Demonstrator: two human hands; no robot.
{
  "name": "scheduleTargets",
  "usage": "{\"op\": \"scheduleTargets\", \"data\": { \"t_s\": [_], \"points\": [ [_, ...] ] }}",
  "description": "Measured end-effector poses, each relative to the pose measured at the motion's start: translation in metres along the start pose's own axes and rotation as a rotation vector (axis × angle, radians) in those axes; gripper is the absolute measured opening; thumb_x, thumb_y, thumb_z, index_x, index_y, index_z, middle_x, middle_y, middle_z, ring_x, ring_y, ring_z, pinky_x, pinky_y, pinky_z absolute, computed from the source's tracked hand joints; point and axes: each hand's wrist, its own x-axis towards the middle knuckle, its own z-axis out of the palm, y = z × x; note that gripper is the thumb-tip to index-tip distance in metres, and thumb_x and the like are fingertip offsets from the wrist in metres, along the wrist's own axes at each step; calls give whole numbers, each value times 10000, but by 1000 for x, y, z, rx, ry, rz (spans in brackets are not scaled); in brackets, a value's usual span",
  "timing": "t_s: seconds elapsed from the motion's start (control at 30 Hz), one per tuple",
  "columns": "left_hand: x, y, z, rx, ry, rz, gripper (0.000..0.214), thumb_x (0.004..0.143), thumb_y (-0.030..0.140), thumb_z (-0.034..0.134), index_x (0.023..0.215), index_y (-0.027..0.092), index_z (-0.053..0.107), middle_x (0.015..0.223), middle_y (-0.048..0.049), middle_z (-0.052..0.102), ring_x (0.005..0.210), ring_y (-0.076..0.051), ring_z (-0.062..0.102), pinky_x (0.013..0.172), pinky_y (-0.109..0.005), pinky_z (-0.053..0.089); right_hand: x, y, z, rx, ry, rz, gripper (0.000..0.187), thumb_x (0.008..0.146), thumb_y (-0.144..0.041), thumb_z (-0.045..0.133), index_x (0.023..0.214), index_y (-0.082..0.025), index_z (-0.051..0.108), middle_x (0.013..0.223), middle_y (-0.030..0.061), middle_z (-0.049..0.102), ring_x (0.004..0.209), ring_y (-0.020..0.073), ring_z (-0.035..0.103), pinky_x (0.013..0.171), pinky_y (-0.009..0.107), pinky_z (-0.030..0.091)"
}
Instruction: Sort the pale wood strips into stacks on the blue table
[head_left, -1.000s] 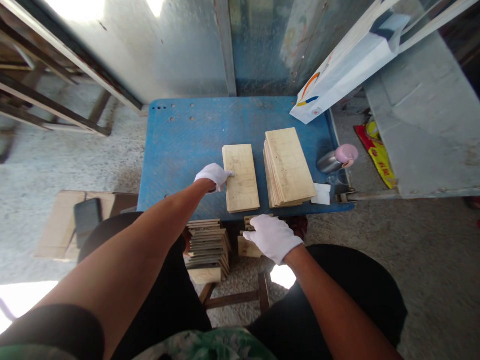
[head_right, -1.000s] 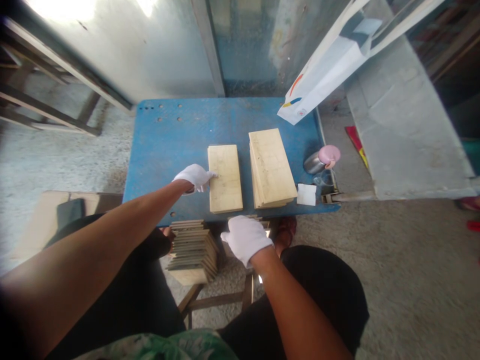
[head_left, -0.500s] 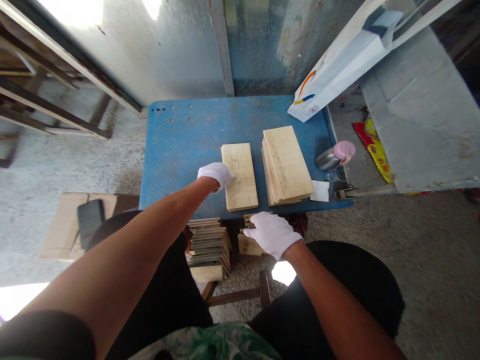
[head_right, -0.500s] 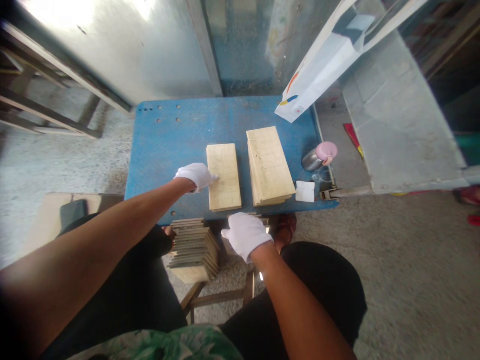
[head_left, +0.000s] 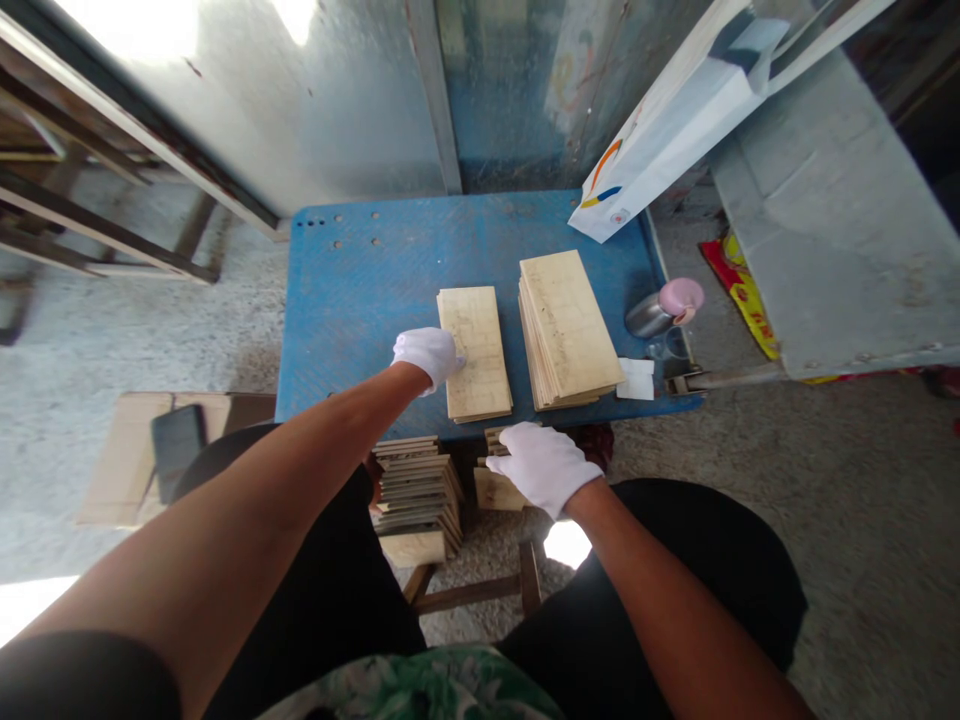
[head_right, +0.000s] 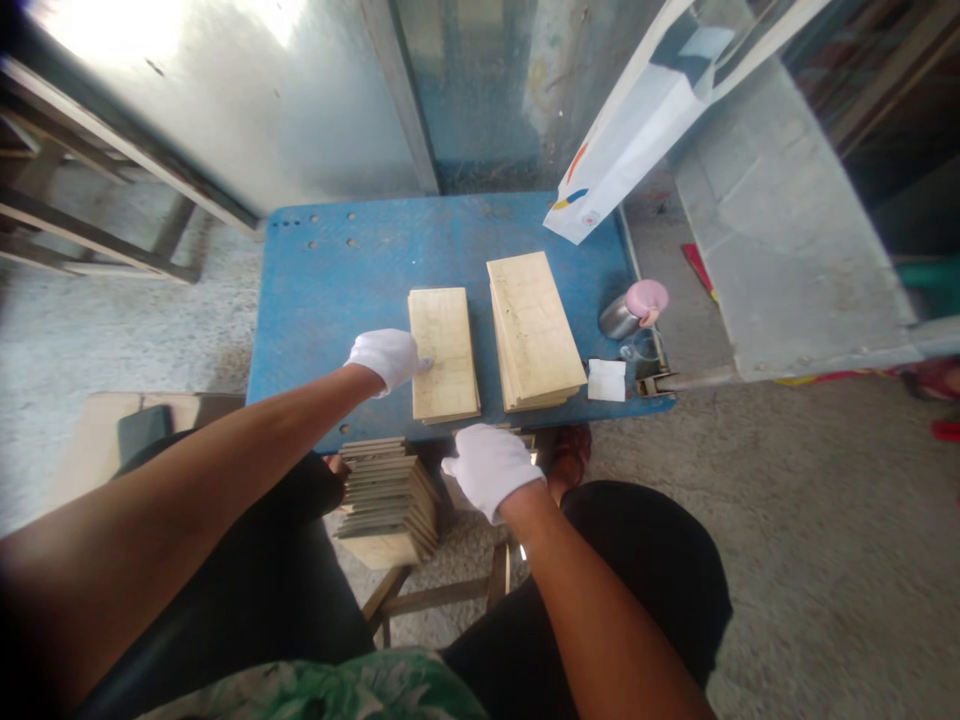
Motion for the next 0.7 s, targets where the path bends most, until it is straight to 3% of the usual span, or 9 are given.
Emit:
{"op": "scheduleTargets", "data": {
  "t_s": [0.33,0.43,0.5,0.6,0.7],
  "points": [
    [-4,-4,-10,81,-18,22,678,755,715,515,988,110,714,948,-210,691,916,-369,657,753,-427,523,2,0,3,-16,1,-5,354,894,-476,539,1018,-172,670,1025,128,687,951,283,671,764,339,488],
    [-11,-5,-15,119,38,53,688,798,722,425,959,119,715,921,-187,687,888,-342,657,728,-405,516,2,0,3,-18,9,-12,344,892,-473,541,1006,-175,670,1015,124,690,946,284,672,762,342,488],
    [-18,-3,-12,123,106,130,683,808,710,414,1011,124,700,948,-177,678,902,-329,650,746,-405,509,2,0,2,-23,13,-18,344,894,-472,539,1009,-175,668,1019,125,689,950,285,671,765,342,488],
    [-31,4,8,109,212,362,742,764,671,532,1307,166,549,1216,-176,602,1131,-340,568,919,-437,456,2,0,2,-24,19,-20,344,893,-475,541,1000,-174,668,1020,122,689,948,285,673,765,342,490],
    [-38,12,38,111,271,550,982,689,613,657,1501,213,277,1526,-204,297,1388,-381,307,1096,-498,282,2,1,4,-20,19,-17,354,889,-484,541,993,-172,672,1011,120,693,934,291,676,750,349,498]
  ]
}}
